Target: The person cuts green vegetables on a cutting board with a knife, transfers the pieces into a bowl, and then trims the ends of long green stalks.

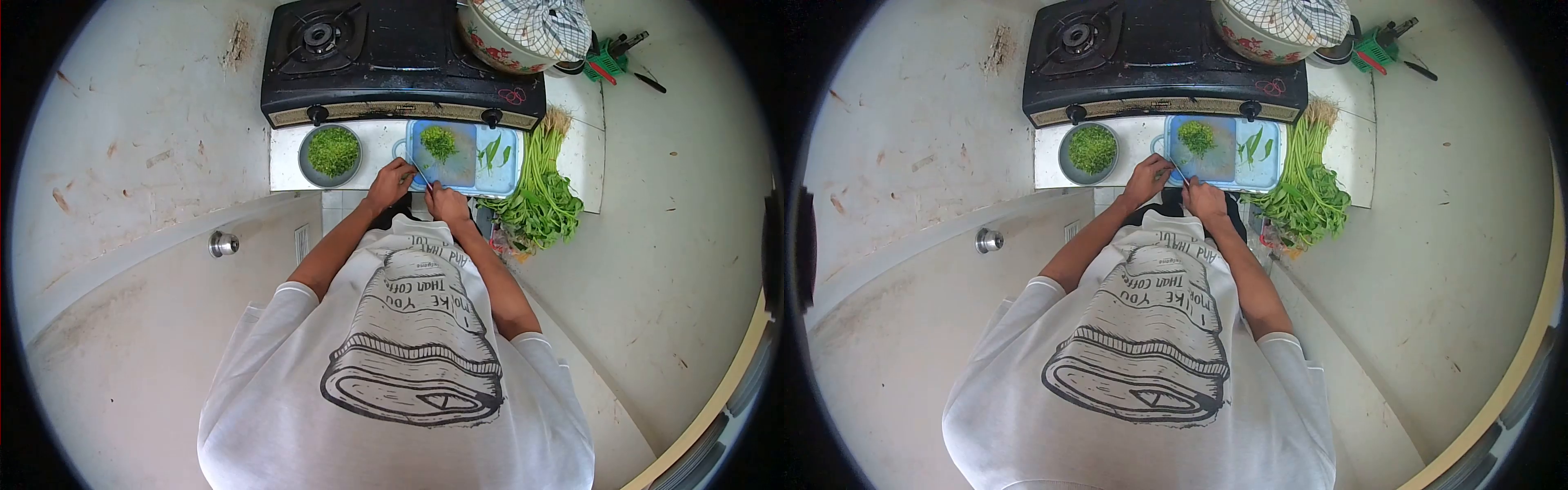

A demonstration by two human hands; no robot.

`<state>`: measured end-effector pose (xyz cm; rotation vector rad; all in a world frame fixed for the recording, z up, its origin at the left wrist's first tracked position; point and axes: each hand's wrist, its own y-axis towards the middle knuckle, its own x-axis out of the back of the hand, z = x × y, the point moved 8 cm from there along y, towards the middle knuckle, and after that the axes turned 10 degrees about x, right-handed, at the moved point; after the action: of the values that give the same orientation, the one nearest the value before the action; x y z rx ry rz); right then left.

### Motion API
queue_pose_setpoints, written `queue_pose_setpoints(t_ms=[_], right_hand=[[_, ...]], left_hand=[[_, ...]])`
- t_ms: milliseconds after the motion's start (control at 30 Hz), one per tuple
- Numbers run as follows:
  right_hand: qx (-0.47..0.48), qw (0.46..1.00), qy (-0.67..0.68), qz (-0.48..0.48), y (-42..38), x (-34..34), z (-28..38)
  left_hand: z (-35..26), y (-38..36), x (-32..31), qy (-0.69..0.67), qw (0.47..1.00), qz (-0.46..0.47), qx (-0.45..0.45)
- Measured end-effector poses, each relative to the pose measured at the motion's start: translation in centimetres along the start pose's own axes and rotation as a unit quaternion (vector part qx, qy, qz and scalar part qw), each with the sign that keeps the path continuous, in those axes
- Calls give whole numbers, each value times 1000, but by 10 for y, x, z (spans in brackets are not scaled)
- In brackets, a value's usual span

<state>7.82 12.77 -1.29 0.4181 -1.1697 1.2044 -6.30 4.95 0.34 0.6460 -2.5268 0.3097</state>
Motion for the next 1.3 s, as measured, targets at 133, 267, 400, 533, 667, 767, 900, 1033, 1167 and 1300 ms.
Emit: queue_pose_setpoints(t_ms=[133,267,400,533,667,767,900,1033,1167,1300], right_hand=[[7,1000,-3,5,-8,7,-10],[20,1000,-22,-7,-6,22,-21],[16,999,-15,-40,1,36,-30],[-7,1000,-1,-22,1,40,-27],[-12,1000,11,-19,-6,34,-19],[-2,1000,17,-23,-9,20,-19],[1,1000,17,-17,-11,21,-11],[4,1000,14,-16,-7,13,-13],[3,1000,14,-26,-2,10,-15],[-11,999,25,-35,-4,12,-18]], left_hand=[[-2,-1,2,24,999,-4,-24],[-13,1,3,88,995,13,-53],[-18,10,0,103,992,2,-69],[-19,18,-4,106,992,-10,-63],[-20,16,-5,110,991,-30,-65],[-20,15,-5,94,992,-44,-73],[-21,14,-4,106,991,-43,-65],[-21,13,-3,112,990,-48,-71],[-20,11,-1,107,991,-42,-61],[-13,10,-2,81,994,-47,-49]])
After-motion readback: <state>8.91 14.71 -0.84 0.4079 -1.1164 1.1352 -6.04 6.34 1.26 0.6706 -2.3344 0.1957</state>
